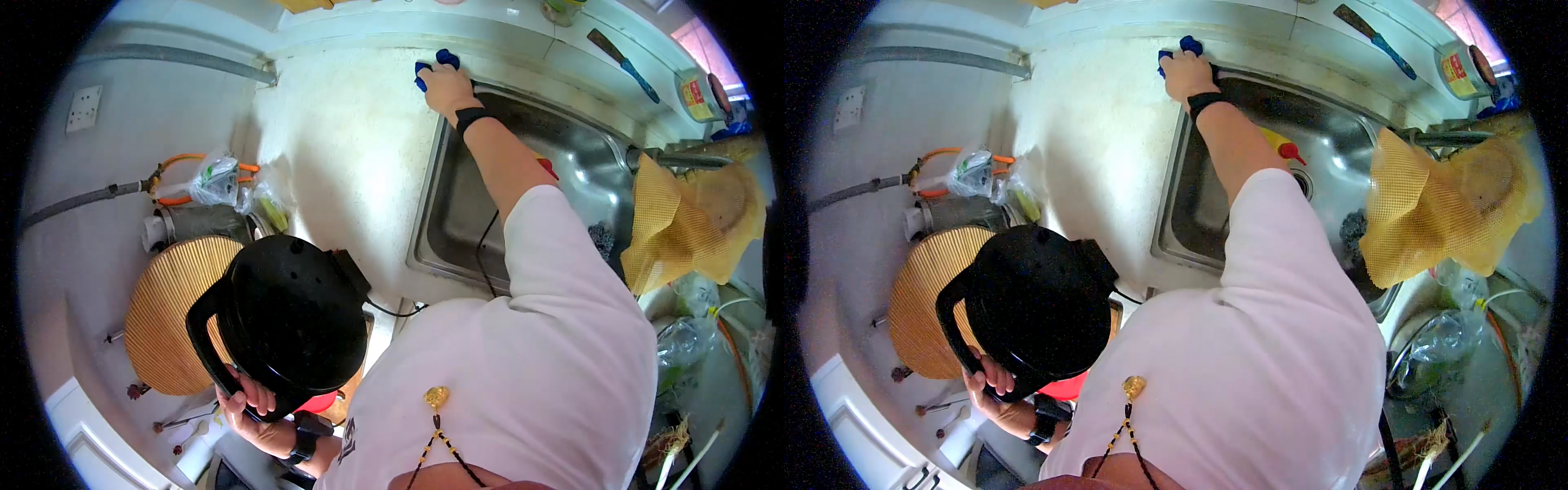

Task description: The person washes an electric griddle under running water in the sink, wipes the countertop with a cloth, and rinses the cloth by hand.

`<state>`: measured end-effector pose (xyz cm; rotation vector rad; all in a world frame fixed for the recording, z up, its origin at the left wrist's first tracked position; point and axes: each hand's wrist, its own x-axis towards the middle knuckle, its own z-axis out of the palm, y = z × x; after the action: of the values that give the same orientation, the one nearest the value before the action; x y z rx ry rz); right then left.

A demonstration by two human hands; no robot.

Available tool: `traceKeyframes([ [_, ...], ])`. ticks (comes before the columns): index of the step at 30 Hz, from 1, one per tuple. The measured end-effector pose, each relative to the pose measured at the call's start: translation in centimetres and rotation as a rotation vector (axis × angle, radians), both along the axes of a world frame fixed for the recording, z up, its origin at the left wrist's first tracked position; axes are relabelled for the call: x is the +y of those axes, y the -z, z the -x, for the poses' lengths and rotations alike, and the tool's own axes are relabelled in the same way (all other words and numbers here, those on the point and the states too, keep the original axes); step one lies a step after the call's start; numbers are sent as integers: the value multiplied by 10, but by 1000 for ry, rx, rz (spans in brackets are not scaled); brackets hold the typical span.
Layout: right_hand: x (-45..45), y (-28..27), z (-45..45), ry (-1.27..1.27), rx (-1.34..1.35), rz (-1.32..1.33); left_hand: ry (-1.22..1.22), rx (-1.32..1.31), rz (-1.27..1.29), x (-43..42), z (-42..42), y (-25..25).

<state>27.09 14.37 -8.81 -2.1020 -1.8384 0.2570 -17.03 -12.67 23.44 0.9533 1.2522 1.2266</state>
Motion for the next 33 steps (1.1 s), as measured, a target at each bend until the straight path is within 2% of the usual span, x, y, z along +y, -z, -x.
traceKeyframes([
  [2,-19,-4,20,-39,6,-4,1,-13,8,-1,3,-1],
  [6,-78,13,62,-96,60,-207,-49,-7,-5,-3,7,2],
  [8,-114,13,78,-213,130,-244,-9,-23,9,-2,5,0],
  [10,-151,6,96,-312,257,-225,-51,-24,-4,-3,4,1],
  [12,-175,1,108,-430,400,-82,-21,-27,29,-2,11,0],
  [15,-192,-9,105,-472,522,-126,4,-36,40,-1,12,-1],
  [18,-174,-30,90,-342,701,-186,-1,-44,34,-1,13,0],
  [19,-160,-50,83,-275,845,-101,17,-33,26,-2,15,1],
  [22,-102,-81,66,-181,852,-31,56,-25,45,0,22,3],
  [24,-58,-85,55,-252,898,-15,-21,-63,44,0,21,2],
  [26,-2,-52,40,-361,369,-229,-35,-62,45,-1,20,1],
  [27,6,-48,45,-372,369,-226,-35,-61,43,0,20,0],
  [29,24,-39,56,77,81,-28,-80,-63,39,1,13,-2],
  [30,31,-32,64,65,81,-23,-115,-63,40,0,12,-2],
  [32,41,-12,88,124,249,169,-105,-85,63,1,17,1],
  [33,36,-9,103,156,142,69,-108,-90,52,1,16,1],
])
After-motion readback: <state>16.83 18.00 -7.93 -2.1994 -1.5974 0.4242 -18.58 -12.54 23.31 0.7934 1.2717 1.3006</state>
